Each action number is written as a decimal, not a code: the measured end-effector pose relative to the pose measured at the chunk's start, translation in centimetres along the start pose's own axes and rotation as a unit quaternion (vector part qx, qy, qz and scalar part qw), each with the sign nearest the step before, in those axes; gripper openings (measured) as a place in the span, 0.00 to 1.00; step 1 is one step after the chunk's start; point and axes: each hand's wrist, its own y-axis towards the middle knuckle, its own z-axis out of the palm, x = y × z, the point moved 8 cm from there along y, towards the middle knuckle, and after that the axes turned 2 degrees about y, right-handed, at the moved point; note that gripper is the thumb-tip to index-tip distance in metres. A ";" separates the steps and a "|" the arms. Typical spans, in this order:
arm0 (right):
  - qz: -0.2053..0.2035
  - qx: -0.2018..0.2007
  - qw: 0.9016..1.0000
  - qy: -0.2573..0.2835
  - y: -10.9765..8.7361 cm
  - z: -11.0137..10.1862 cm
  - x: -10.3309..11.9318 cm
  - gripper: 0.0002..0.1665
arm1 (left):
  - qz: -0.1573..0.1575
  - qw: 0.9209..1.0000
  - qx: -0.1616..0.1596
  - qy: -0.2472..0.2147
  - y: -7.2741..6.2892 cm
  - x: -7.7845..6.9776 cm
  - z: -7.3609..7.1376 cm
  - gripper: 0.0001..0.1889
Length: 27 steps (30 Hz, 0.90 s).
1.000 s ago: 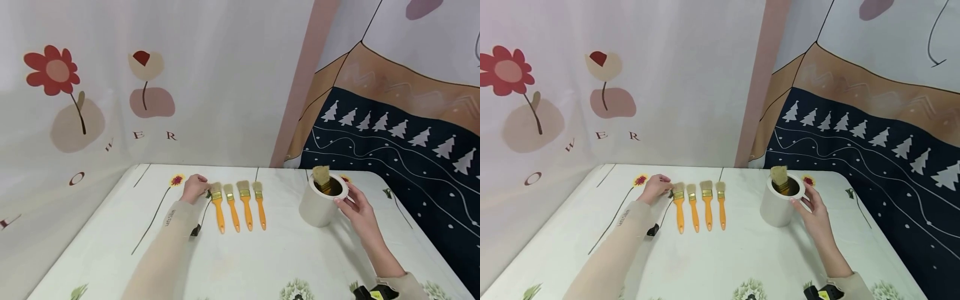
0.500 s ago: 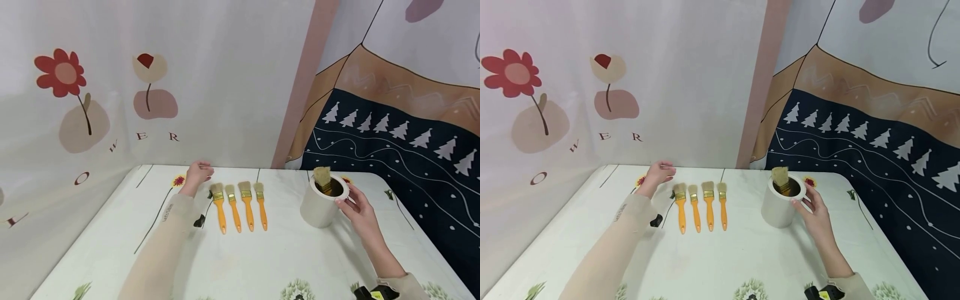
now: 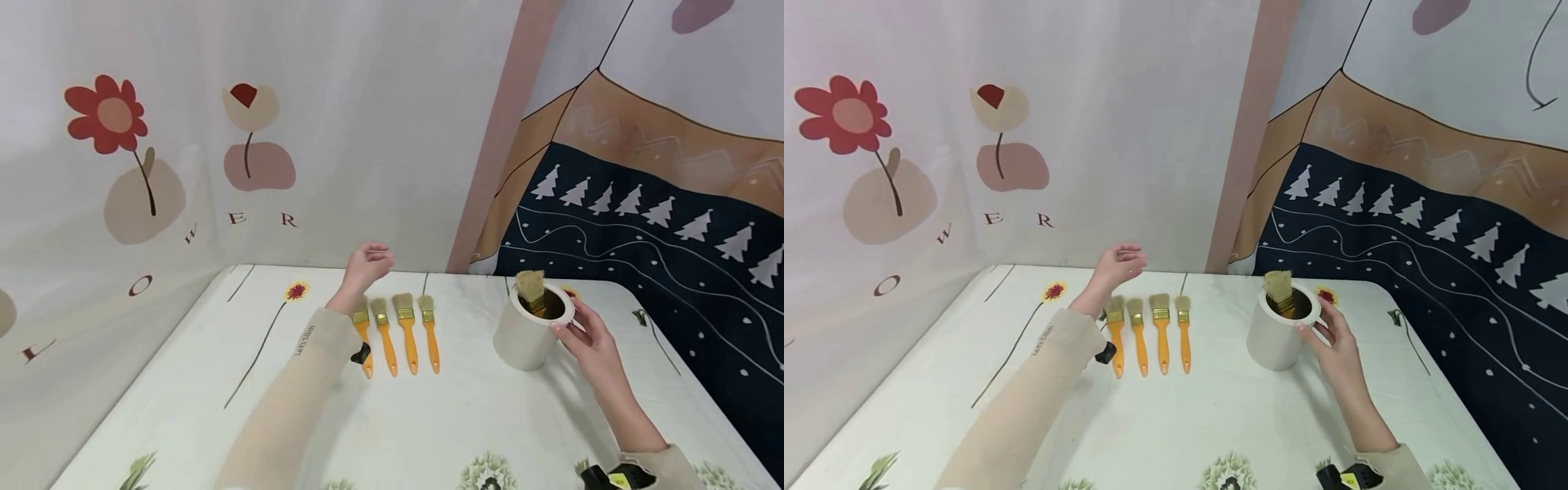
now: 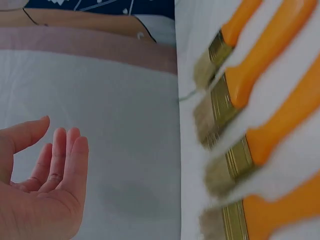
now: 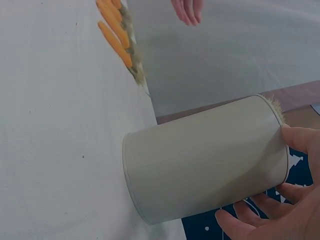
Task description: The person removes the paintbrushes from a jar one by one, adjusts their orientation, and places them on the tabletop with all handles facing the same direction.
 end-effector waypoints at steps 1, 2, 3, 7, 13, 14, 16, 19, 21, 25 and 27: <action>-0.002 0.001 1.000 0.003 0.1 0.0 0.1 0.49 | 0.004 1.000 0.004 -0.003 0.0 -0.2 0.6 0.21; -0.003 0.000 1.000 0.006 0.1 0.0 0.1 0.49 | 0.009 1.000 0.008 -0.005 0.0 -0.5 1.1 0.21; -0.005 0.000 1.000 0.008 0.2 0.0 0.2 0.49 | 0.013 1.000 0.012 -0.009 -0.1 -0.7 1.7 0.21; -0.006 -0.001 1.000 0.015 0.3 -0.1 0.3 0.49 | 0.032 0.999 0.037 -0.016 -0.2 -1.6 4.1 0.19; -0.008 0.004 1.000 0.013 0.3 -0.3 0.3 0.49 | 0.065 0.995 0.071 -0.024 -0.8 -2.7 7.7 0.18; -0.008 0.005 1.000 0.013 0.3 -0.3 0.3 0.49 | 0.069 0.994 0.076 -0.023 -1.0 -2.8 8.3 0.18; -0.008 0.006 1.000 0.010 0.3 -0.3 0.2 0.50 | 0.075 0.993 0.088 -0.021 -1.4 -3.0 9.4 0.19; -0.006 0.007 1.000 0.009 0.2 -0.2 0.1 0.49 | 0.078 0.992 0.099 -0.016 -1.8 -3.0 10.9 0.20; -0.005 0.008 1.000 0.008 0.1 -0.1 0.0 0.49 | 0.077 0.992 0.101 -0.013 -2.1 -3.0 11.7 0.20; -0.004 0.009 1.000 0.008 0.0 0.0 -0.1 0.49 | 0.081 0.991 0.104 -0.010 -2.5 -3.1 13.0 0.19; -0.004 0.009 1.000 0.007 0.0 0.1 -0.1 0.49 | 0.085 0.991 0.107 -0.010 -2.7 -3.2 13.5 0.19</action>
